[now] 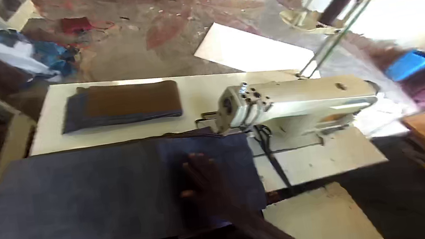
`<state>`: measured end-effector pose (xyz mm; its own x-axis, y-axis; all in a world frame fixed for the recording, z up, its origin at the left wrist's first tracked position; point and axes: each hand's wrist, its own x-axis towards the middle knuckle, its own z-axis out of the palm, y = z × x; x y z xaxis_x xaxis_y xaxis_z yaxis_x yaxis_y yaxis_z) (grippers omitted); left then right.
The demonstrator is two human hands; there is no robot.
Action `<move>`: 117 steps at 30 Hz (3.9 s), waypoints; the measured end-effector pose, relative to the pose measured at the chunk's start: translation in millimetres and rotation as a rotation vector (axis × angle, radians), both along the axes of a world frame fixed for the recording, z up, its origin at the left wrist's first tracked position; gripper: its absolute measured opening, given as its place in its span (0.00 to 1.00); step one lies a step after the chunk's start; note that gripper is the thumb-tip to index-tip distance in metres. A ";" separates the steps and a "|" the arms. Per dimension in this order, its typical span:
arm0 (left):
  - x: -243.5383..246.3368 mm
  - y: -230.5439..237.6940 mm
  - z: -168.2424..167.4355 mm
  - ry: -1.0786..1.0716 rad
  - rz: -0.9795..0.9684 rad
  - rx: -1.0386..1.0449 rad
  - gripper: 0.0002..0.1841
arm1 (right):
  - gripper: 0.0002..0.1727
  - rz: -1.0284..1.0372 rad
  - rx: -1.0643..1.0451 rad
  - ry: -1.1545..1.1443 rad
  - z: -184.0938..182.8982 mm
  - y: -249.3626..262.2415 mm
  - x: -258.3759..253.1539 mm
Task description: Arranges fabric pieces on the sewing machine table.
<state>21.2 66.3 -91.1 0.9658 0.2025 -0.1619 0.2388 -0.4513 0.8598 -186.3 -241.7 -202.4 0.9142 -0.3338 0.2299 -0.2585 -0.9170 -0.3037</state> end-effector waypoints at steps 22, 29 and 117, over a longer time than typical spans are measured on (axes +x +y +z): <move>94.2 147.5 -91.1 0.007 -0.271 -0.039 0.13 | 0.43 0.404 0.004 -0.055 -27.1 54.6 81.6; 45.3 65.3 -31.2 -0.265 -0.437 0.078 0.10 | 0.30 0.400 0.795 -0.065 31.0 82.1 107.7; 262.2 -160.3 -132.7 -0.461 -0.488 -0.093 0.21 | 0.26 0.059 0.233 0.052 33.2 -3.4 373.8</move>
<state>283.4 -94.0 -223.8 0.9175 -0.2687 0.2931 -0.3742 -0.3340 0.8651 187.5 -245.1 -169.2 0.9421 -0.3184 0.1054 -0.2275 -0.8376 -0.4966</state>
